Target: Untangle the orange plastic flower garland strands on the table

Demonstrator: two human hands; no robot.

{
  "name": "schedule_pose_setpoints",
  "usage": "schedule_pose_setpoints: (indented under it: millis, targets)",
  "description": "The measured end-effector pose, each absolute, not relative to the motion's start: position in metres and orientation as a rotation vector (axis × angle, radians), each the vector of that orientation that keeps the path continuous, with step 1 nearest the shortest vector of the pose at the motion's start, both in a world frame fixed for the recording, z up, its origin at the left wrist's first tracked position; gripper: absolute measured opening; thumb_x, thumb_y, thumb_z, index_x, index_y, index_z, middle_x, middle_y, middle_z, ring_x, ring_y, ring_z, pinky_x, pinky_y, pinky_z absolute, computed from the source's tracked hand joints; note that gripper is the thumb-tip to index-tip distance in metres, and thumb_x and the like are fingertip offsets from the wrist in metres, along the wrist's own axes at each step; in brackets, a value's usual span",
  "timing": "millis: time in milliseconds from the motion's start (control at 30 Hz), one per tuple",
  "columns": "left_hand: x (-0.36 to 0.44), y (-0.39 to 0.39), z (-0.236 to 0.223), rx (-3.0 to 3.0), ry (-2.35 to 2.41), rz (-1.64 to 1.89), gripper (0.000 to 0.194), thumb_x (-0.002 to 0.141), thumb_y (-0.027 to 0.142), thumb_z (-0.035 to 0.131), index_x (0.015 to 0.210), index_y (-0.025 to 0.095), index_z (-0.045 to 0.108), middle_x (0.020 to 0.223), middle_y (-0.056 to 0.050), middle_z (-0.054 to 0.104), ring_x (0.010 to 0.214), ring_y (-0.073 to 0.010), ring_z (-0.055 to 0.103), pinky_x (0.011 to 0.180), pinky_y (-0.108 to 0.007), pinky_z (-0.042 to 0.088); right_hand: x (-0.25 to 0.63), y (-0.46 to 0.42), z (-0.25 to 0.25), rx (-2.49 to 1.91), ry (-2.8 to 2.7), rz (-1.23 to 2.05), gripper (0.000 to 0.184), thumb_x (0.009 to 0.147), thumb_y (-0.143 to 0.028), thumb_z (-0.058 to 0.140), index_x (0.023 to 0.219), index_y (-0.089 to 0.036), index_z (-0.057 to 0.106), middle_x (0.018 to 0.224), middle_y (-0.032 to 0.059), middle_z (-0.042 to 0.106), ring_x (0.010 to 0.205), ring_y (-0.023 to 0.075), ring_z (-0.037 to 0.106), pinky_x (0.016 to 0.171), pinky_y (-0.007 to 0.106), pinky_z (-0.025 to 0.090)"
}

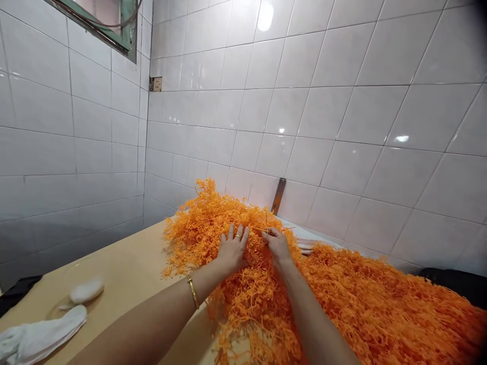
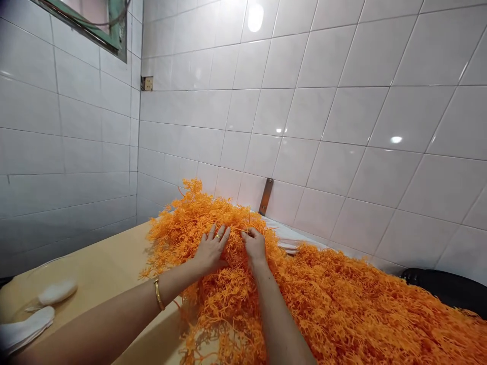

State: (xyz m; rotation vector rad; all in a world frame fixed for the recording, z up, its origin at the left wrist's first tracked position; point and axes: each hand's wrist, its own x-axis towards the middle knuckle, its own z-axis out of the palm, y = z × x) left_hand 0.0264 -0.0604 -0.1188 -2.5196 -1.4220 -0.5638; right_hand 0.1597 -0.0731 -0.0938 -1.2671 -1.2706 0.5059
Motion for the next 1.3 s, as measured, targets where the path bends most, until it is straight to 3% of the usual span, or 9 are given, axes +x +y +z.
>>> schedule_pose_setpoints:
  millis: [300, 500, 567, 633, 667, 767, 967, 1133, 1300]
  targets:
    - [0.058, -0.046, -0.12, -2.464, -1.666, -0.406, 0.088, 0.06, 0.031, 0.062, 0.134, 0.023, 0.014, 0.139, -0.01, 0.018, 0.123, -0.0398, 0.009, 0.083, -0.057, 0.032, 0.154, -0.103, -0.09, -1.19, -1.286, 0.509, 0.021, 0.062, -0.038, 0.049, 0.064, -0.017, 0.048, 0.054, -0.0047, 0.037, 0.05, 0.0081, 0.032, 0.047, 0.021, 0.028]
    - [0.035, -0.042, -0.098, -2.752, -1.462, -0.604, 0.101, 0.036, 0.046, 0.073, 0.127, 0.022, 0.033, 0.133, -0.011, 0.032, 0.12, -0.0379, 0.023, 0.086, -0.049, 0.034, 0.182, -0.111, -0.093, -1.391, -1.302, 0.42, 0.023, 0.063, -0.037, 0.046, 0.069, -0.016, 0.053, 0.058, 0.0, 0.046, 0.054, 0.0135, 0.043, 0.052, 0.026, 0.036]
    - [0.023, -0.043, -0.079, -2.819, -1.447, -0.756, 0.08, 0.04, 0.048, 0.07, 0.113, 0.024, 0.05, 0.12, -0.007, 0.049, 0.112, -0.0318, 0.037, 0.084, -0.039, 0.038, 0.184, -0.115, -0.094, -1.464, -1.294, 0.334, 0.025, 0.064, -0.034, 0.046, 0.075, -0.015, 0.056, 0.068, 0.0048, 0.053, 0.065, 0.0183, 0.049, 0.061, 0.031, 0.039]
    - [0.014, -0.046, -0.059, -2.742, -1.501, -0.933, 0.044, 0.06, 0.047, 0.059, 0.096, 0.023, 0.06, 0.103, -0.005, 0.059, 0.104, -0.0264, 0.045, 0.084, -0.035, 0.037, 0.176, -0.12, -0.094, -1.5, -1.288, 0.246, 0.032, 0.066, -0.033, 0.046, 0.09, -0.015, 0.057, 0.087, 0.0097, 0.055, 0.081, 0.0226, 0.05, 0.073, 0.035, 0.038]
    - [0.012, -0.047, -0.05, -2.667, -1.545, -1.004, 0.033, 0.069, 0.043, 0.049, 0.09, 0.021, 0.062, 0.096, -0.005, 0.061, 0.102, -0.0252, 0.046, 0.085, -0.035, 0.035, 0.169, -0.123, -0.093, -1.513, -1.313, 0.19, 0.036, 0.068, -0.033, 0.045, 0.098, -0.015, 0.055, 0.096, 0.0113, 0.053, 0.089, 0.0238, 0.048, 0.078, 0.036, 0.036]
    - [0.013, -0.047, -0.032, -2.466, -1.66, -1.163, 0.035, 0.082, 0.031, 0.029, 0.087, 0.017, 0.061, 0.09, -0.01, 0.061, 0.099, -0.0247, 0.046, 0.085, -0.039, 0.033, 0.143, -0.129, -0.09, -1.588, -1.476, -0.059, 0.045, 0.075, -0.032, 0.04, 0.115, -0.013, 0.045, 0.114, 0.0136, 0.044, 0.105, 0.0253, 0.041, 0.088, 0.036, 0.032]
    - [0.033, -0.03, -0.04, -2.388, -1.827, -1.296, 0.015, 0.067, 0.023, 0.052, 0.071, 0.012, 0.061, 0.09, -0.015, 0.059, 0.096, -0.0294, 0.046, 0.074, -0.039, 0.038, 0.119, -0.127, -0.096, -1.758, -1.697, -0.364, 0.054, 0.076, -0.027, 0.04, 0.125, -0.007, 0.035, 0.133, 0.0144, 0.027, 0.123, 0.0271, 0.018, 0.099, 0.04, 0.019]
    - [0.046, -0.019, -0.015, -2.484, -1.803, -1.584, 0.014, 0.069, 0.024, 0.05, 0.065, 0.016, 0.061, 0.065, -0.005, 0.06, 0.067, -0.0158, 0.054, 0.058, -0.026, 0.041, 0.114, -0.119, -0.105, -1.757, -1.807, -0.328, 0.063, 0.076, -0.028, 0.042, 0.132, -0.009, 0.022, 0.139, 0.0117, 0.014, 0.126, 0.0259, 0.01, 0.099, 0.04, 0.018]
    - [0.049, -0.015, 0.041, -2.448, -1.696, -1.994, 0.011, 0.066, 0.021, 0.052, 0.065, 0.012, 0.058, 0.053, -0.002, 0.053, 0.05, -0.0096, 0.05, 0.047, -0.019, 0.038, 0.106, -0.111, -0.114, -1.73, -1.84, -0.226, 0.073, 0.074, -0.03, 0.047, 0.135, -0.026, 0.006, 0.141, 0.0079, -0.004, 0.126, 0.031, 0.013, 0.093, 0.047, 0.023]
